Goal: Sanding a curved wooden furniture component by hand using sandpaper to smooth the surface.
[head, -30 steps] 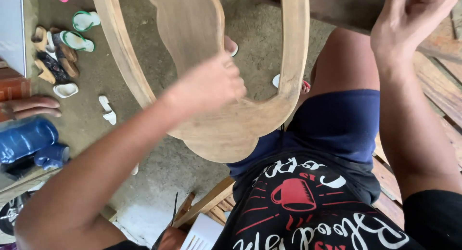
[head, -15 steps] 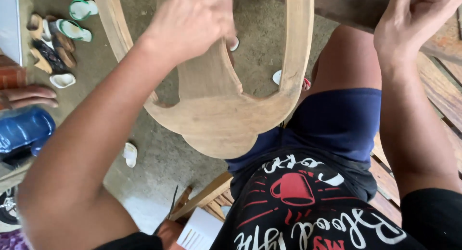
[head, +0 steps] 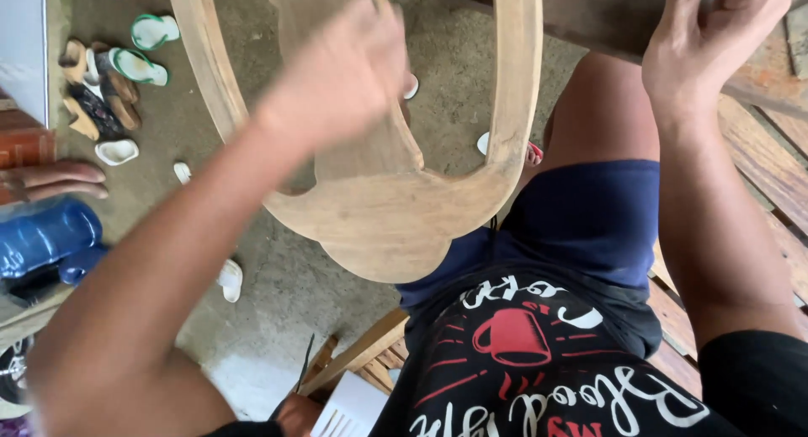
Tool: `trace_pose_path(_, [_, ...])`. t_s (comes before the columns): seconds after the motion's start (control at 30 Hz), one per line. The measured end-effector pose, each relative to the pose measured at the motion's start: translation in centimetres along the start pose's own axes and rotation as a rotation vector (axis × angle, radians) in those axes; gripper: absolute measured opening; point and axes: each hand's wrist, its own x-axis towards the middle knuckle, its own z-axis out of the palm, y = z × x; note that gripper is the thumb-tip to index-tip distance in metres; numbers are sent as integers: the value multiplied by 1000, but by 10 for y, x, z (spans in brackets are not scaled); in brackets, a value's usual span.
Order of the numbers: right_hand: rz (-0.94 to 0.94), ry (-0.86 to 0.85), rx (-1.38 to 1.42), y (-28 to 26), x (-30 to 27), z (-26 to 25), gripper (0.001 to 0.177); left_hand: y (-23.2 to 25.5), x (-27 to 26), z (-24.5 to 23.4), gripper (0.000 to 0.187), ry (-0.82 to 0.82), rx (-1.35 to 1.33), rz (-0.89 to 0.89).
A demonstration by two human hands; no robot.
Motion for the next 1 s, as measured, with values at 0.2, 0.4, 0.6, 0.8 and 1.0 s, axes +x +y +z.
trace_pose_path(0.2, [-5,-43,-75,-48,7,7,30,56,5,-2,6,182,-416,-152])
trace_pose_path(0.4, [-120,-640,-13,-144,-22,65,46,64,14,5,29,607,-879,-495])
trace_pose_path(0.6, [35,-435,3,-131,-6,112,29,37,-5,64,45,950,-950,-1111])
trace_pose_path(0.8, [260,-563,-51,-129,3,170,7,30,6,130,69,698,-1335,-1757])
trace_pose_path(1.0, [321,-779,-176,-107,8,193,16,31,11,138,77,549,-1316,-1807])
